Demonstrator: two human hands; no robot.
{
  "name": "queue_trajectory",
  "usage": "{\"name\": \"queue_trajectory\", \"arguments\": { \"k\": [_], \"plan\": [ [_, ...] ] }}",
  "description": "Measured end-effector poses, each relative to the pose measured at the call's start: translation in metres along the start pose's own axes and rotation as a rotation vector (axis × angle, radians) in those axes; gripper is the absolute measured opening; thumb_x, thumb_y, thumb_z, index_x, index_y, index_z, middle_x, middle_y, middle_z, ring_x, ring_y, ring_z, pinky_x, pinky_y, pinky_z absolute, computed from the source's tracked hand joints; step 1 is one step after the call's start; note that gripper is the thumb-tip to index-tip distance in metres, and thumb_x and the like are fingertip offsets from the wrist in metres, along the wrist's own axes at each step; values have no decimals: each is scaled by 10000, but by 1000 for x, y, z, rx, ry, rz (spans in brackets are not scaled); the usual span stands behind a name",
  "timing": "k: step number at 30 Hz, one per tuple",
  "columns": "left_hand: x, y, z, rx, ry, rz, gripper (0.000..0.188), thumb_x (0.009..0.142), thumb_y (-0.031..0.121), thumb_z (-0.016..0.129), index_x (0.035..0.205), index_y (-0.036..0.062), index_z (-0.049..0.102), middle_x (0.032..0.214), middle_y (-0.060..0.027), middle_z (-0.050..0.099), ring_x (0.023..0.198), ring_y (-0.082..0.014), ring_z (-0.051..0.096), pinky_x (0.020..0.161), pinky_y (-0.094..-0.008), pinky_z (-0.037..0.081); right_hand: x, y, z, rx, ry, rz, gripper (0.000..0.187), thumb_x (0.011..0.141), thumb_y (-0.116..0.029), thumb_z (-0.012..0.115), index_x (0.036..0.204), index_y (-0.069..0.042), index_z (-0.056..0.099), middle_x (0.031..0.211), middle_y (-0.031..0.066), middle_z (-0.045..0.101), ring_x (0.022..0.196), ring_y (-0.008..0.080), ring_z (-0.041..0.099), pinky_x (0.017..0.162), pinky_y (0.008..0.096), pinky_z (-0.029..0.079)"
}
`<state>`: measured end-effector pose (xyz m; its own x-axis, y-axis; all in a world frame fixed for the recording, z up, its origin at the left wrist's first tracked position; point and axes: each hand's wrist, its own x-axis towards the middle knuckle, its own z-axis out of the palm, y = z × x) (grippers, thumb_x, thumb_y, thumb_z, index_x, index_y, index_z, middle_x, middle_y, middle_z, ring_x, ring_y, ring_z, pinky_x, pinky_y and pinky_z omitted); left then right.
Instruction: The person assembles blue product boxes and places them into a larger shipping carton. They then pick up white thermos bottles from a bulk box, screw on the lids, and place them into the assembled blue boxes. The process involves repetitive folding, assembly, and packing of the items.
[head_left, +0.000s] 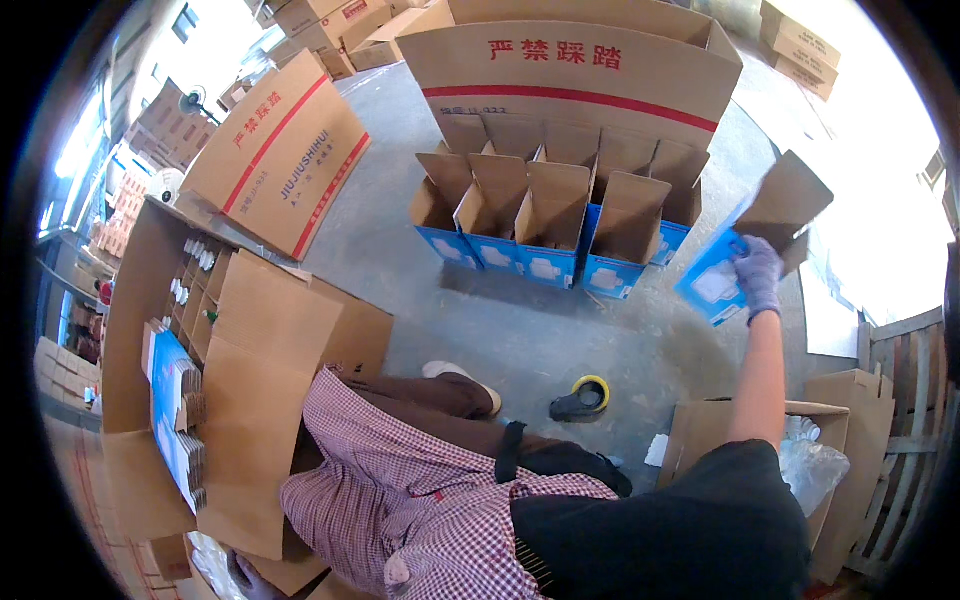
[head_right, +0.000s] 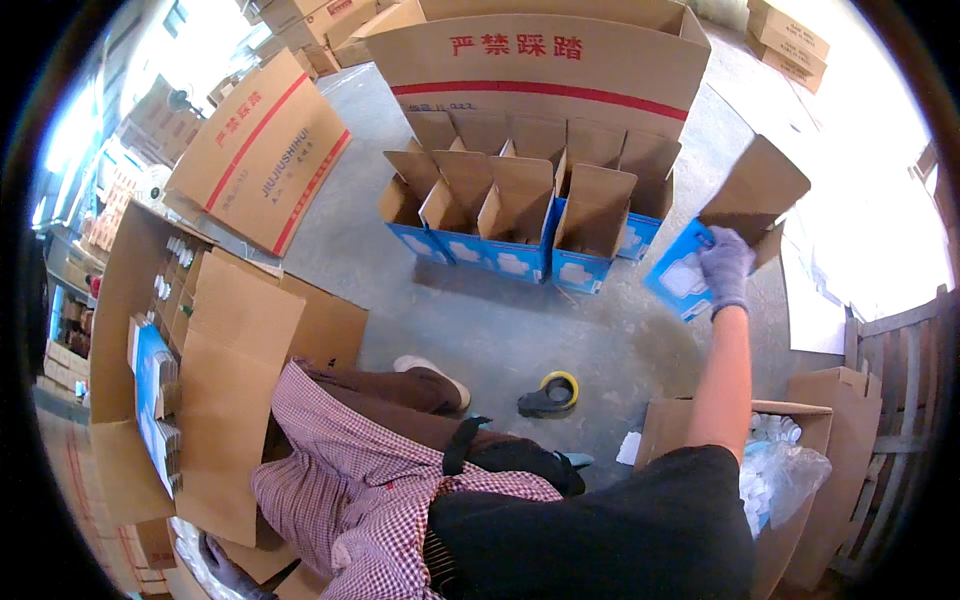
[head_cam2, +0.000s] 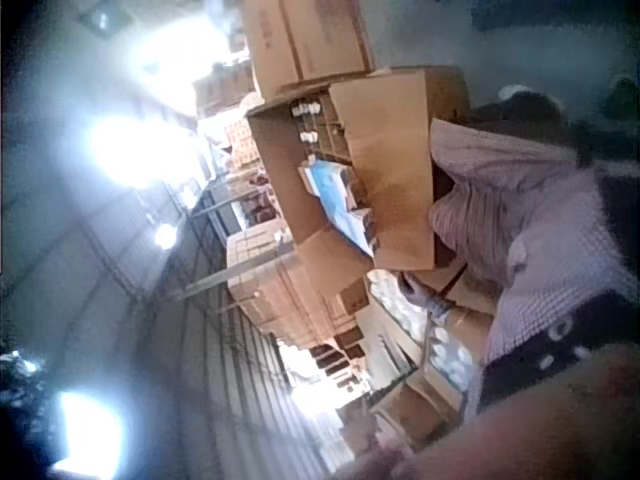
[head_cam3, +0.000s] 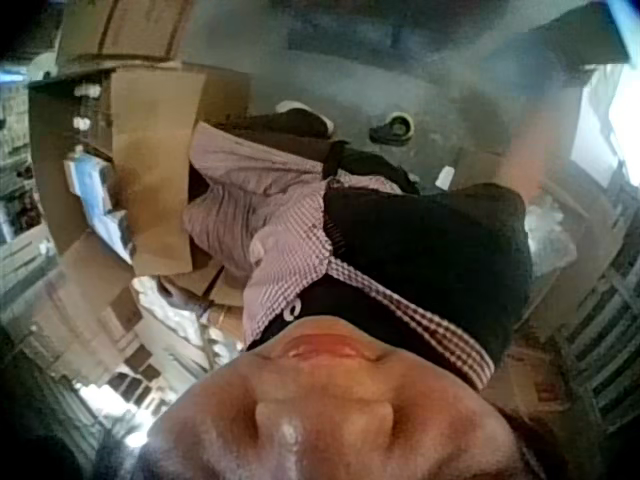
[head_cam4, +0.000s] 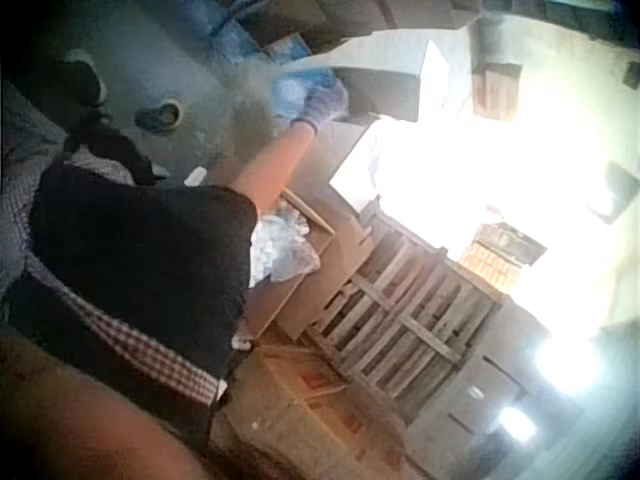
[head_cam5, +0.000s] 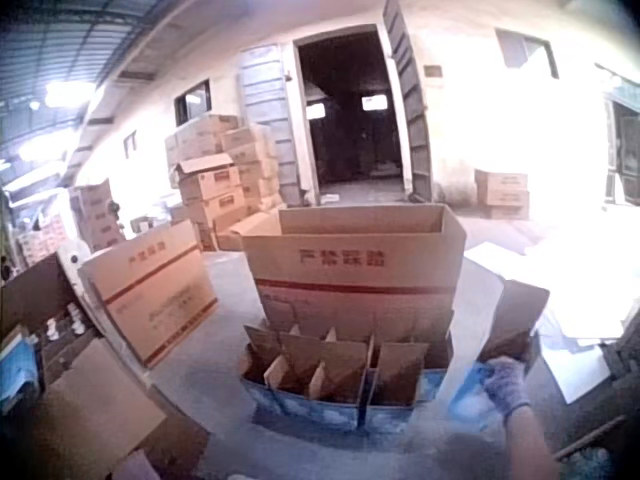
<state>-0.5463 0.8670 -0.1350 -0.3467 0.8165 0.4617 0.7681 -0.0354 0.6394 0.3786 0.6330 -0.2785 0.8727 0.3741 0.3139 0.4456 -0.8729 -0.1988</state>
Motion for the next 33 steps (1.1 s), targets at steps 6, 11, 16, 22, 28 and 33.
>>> {"name": "queue_trajectory", "arguments": {
  "k": [6, 11, 16, 22, 28, 33],
  "plan": [
    [-8, 18, 2, 36, -58, 26, 451, 995, 308, 639, 1225, -80, 644, 1225, -181, 669, 1084, -271, 617, 1002, -351, 475, -14, -47, 97, 19, -125, -171, 348, 741, -246, 752, 1081, -172, 747, 1117, 49, 663, 1170, 293, 556, 1148, 570, 236],
    [-16, 50, 12, 84, -102, 28, 444, 982, 294, 660, 1226, -77, 645, 1213, -175, 673, 1073, -259, 618, 994, -342, 477, -23, -62, 166, 83, -122, -203, 169, 776, -177, 702, 940, -179, 741, 987, 41, 657, 1154, 281, 558, 1181, 561, 207],
    [-4, 28, 0, 151, -157, 102, 412, 980, 263, 666, 1215, -76, 653, 1195, -164, 681, 1058, -252, 619, 984, -337, 480, -41, -70, 204, 149, -87, -250, 112, 787, -166, 689, 888, -186, 732, 950, 35, 649, 1129, 265, 573, 1191, 563, 192],
    [19, 21, 13, 178, -343, 72, 407, 1026, 211, 560, 1327, -63, 548, 1334, -160, 579, 1213, -257, 535, 1075, -358, 395, -29, -72, 208, 11, -243, -243, 315, 756, -178, 699, 1069, -215, 704, 1093, 64, 641, 1208, 274, 545, 1194, 595, 166],
    [5, 44, 30, 218, -389, 40, 440, 1021, 224, 577, 1373, -34, 518, 1381, -139, 560, 1274, -240, 510, 1105, -363, 379, -94, -119, 161, 360, 188, -217, 493, 768, -323, 740, 1182, -83, 621, 1194, 93, 588, 1186, 326, 518, 1076, 512, 360],
    [10, 52, 52, 115, -388, 41, 434, 1014, 209, 584, 1374, -26, 521, 1385, -134, 562, 1275, -238, 510, 1103, -363, 381, -273, -112, 227, 108, -875, -455, 355, 781, -425, 682, 864, -84, 742, 955, 163, 711, 905, 331, 677, 819, 453, 537]
  ]
}}
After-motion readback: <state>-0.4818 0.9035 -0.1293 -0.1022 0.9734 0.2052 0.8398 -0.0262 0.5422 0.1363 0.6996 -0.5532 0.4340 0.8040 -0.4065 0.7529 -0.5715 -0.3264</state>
